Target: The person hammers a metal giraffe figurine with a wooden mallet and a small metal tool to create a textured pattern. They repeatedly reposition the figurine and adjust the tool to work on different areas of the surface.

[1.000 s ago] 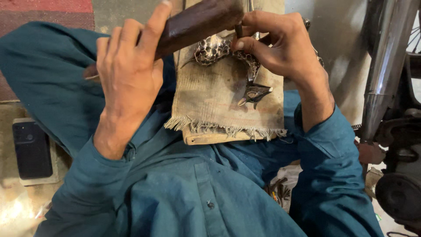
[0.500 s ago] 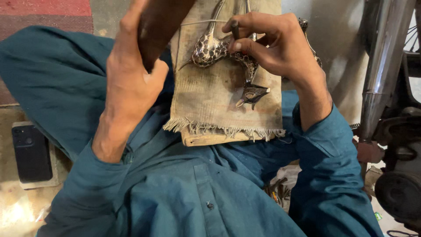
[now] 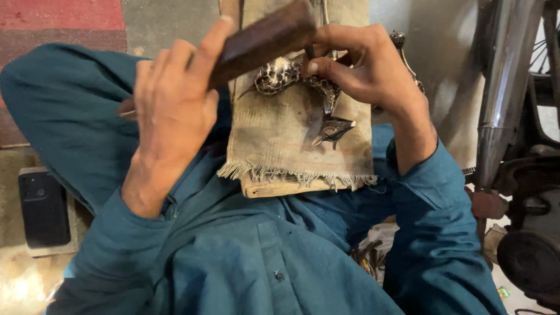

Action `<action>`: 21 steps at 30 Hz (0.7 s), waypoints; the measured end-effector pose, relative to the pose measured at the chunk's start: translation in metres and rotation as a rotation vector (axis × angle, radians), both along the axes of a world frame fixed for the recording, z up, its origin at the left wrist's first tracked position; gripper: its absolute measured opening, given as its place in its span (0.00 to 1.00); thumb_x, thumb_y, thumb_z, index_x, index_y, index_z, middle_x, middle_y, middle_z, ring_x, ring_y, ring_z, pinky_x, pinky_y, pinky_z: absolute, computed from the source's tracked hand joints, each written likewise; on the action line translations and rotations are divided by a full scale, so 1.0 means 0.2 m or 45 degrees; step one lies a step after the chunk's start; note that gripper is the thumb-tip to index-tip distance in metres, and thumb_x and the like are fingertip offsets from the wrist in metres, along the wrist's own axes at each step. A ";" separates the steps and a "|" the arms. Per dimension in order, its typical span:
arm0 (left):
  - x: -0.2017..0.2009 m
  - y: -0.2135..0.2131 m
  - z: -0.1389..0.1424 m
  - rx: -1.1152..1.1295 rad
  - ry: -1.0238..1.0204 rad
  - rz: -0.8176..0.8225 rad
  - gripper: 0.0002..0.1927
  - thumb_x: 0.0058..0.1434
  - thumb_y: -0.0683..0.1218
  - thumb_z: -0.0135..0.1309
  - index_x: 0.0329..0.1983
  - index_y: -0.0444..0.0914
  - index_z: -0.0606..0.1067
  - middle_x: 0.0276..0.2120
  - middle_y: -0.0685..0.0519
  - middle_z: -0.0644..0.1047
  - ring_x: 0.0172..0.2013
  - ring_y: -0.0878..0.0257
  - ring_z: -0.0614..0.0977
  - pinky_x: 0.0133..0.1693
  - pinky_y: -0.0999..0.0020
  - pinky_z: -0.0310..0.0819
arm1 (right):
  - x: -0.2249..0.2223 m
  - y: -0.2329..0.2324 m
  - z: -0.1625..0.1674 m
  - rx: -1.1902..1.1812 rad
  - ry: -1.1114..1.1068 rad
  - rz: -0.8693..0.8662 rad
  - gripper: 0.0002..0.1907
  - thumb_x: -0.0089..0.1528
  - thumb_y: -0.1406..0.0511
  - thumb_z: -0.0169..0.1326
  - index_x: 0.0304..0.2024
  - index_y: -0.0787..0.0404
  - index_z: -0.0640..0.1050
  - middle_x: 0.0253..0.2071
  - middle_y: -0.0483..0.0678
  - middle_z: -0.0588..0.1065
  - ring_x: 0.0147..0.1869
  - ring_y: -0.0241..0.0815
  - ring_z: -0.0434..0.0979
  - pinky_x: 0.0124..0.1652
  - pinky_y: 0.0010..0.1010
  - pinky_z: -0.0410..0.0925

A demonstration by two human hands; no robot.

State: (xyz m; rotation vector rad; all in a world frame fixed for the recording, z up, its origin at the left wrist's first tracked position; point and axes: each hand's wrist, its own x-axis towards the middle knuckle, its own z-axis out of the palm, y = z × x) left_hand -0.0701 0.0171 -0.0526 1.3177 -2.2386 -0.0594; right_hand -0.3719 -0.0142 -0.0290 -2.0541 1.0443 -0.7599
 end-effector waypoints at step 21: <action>0.02 0.06 -0.14 0.668 0.755 -0.079 0.42 0.62 0.36 0.57 0.77 0.41 0.54 0.40 0.40 0.79 0.42 0.46 0.87 0.46 0.57 0.79 | -0.05 -0.02 -0.01 0.055 -0.036 0.042 0.14 0.71 0.73 0.61 0.59 0.68 0.77 0.47 0.51 0.82 0.54 0.40 0.85 0.52 0.28 0.80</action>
